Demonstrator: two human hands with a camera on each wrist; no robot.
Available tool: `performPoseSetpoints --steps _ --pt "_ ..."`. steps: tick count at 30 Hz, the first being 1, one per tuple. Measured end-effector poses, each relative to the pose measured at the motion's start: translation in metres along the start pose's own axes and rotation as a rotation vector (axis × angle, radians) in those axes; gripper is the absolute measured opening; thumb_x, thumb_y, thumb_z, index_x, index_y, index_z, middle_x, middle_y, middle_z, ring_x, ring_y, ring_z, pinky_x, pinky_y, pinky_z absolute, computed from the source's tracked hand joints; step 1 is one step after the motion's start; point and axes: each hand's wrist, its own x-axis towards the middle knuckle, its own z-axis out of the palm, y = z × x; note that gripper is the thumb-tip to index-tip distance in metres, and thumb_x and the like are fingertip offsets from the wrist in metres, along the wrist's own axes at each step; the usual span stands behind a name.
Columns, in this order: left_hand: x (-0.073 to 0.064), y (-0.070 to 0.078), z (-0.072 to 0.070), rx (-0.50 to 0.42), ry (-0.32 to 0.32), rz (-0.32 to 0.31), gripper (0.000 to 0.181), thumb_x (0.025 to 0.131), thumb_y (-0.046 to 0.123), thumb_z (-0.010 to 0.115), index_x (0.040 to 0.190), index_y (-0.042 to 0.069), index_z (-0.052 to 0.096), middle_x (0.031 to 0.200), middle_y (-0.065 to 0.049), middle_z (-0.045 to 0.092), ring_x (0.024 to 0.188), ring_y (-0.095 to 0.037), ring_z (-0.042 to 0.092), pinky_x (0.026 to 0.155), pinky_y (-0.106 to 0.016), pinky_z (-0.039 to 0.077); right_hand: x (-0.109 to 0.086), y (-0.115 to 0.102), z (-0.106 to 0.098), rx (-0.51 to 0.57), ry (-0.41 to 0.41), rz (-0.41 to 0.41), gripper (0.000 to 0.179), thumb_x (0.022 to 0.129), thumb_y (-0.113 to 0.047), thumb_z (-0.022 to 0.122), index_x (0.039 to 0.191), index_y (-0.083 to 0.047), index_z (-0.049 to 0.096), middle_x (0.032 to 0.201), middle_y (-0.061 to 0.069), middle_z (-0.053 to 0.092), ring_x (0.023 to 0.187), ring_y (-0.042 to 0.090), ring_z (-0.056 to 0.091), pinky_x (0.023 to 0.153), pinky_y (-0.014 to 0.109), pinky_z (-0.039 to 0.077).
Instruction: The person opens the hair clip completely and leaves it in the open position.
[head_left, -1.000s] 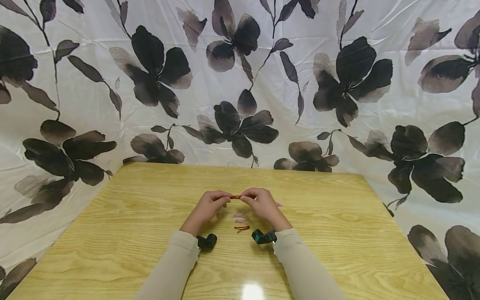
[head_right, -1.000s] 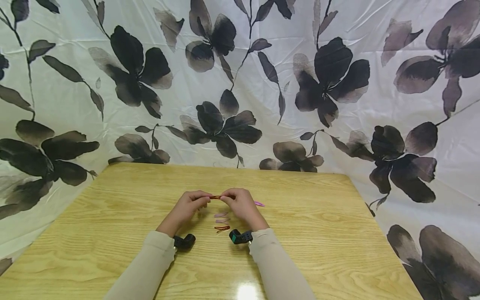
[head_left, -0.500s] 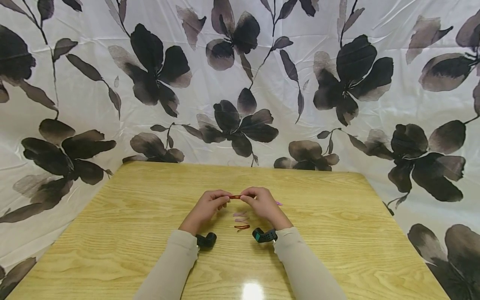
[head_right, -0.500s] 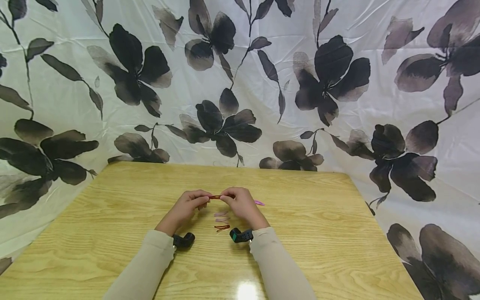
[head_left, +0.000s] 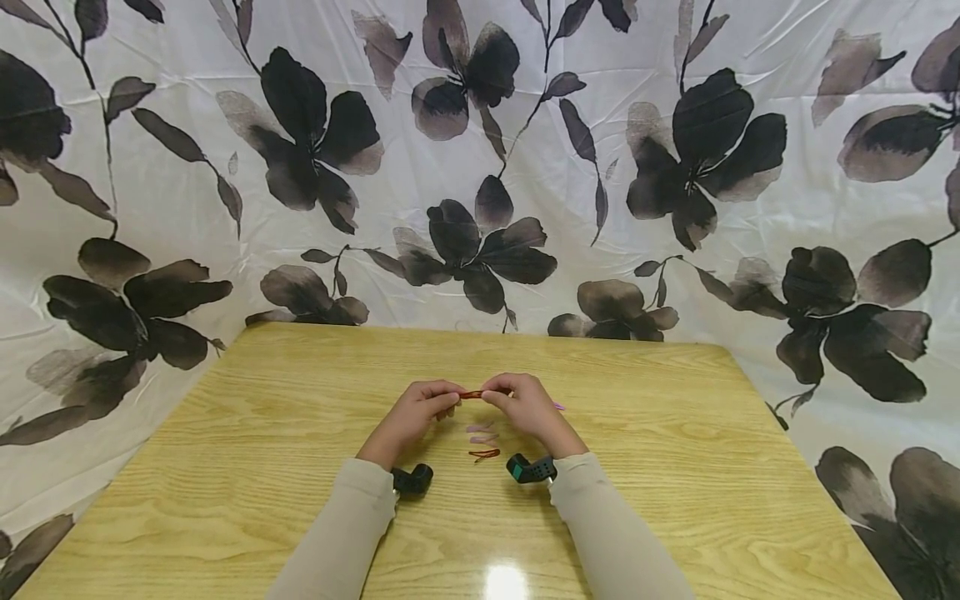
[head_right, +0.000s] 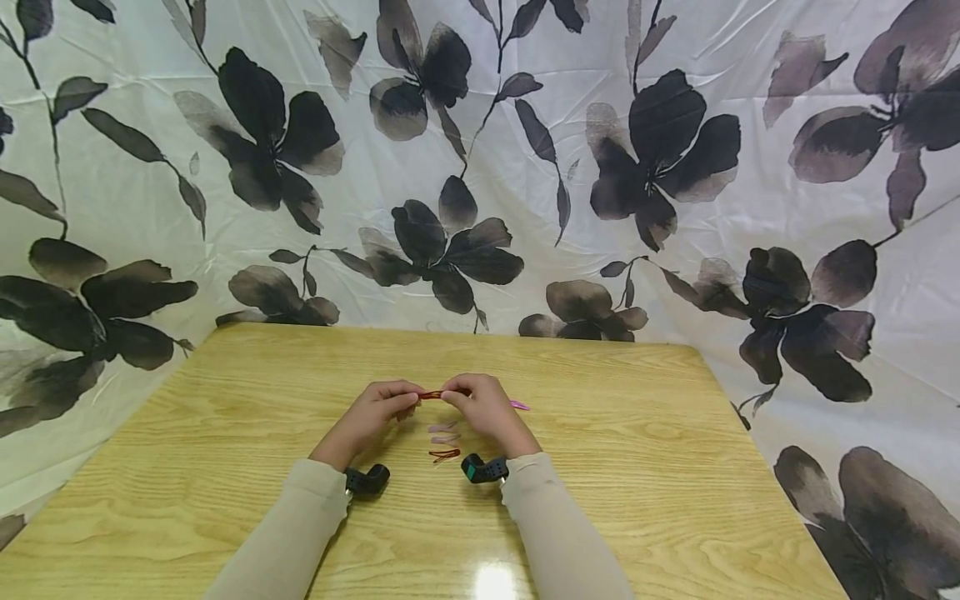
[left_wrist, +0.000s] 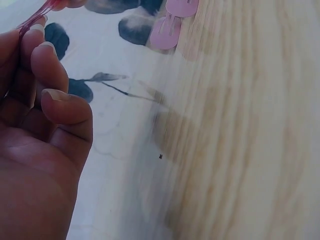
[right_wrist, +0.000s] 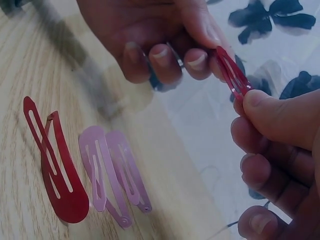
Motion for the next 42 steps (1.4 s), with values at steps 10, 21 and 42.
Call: performPoseSetpoints --steps 10,21,42 --pt "-0.0004 0.0002 0.0005 -0.008 -0.005 0.002 0.028 0.101 0.016 0.051 0.111 -0.005 0.067 0.082 -0.011 0.058 0.070 -0.017 0.046 0.067 -0.032 0.041 -0.0014 -0.0001 -0.0016 0.020 -0.026 -0.006 0.013 0.095 -0.026 0.062 0.095 -0.019 0.074 0.094 -0.003 0.070 0.079 0.013 0.055 0.070 0.029 0.046" --pt "-0.0021 0.0021 0.0016 0.005 0.034 -0.016 0.025 0.100 0.019 0.055 0.109 0.001 0.070 0.080 -0.006 0.057 0.067 -0.016 0.045 0.063 -0.031 0.041 -0.0008 0.0020 -0.0019 0.037 -0.006 0.003 0.014 0.094 -0.028 0.064 0.094 -0.020 0.075 0.096 -0.004 0.071 0.079 0.013 0.056 0.069 0.029 0.046" --pt "-0.0036 0.0071 0.0079 0.139 0.154 -0.044 0.018 0.095 0.024 0.063 0.103 0.012 0.075 0.108 -0.006 0.069 0.095 -0.019 0.060 0.079 -0.034 0.049 0.0014 0.0090 0.0013 0.036 0.059 0.022 0.008 0.091 -0.024 0.068 0.092 -0.022 0.076 0.096 -0.006 0.072 0.089 0.011 0.062 0.080 0.033 0.052"
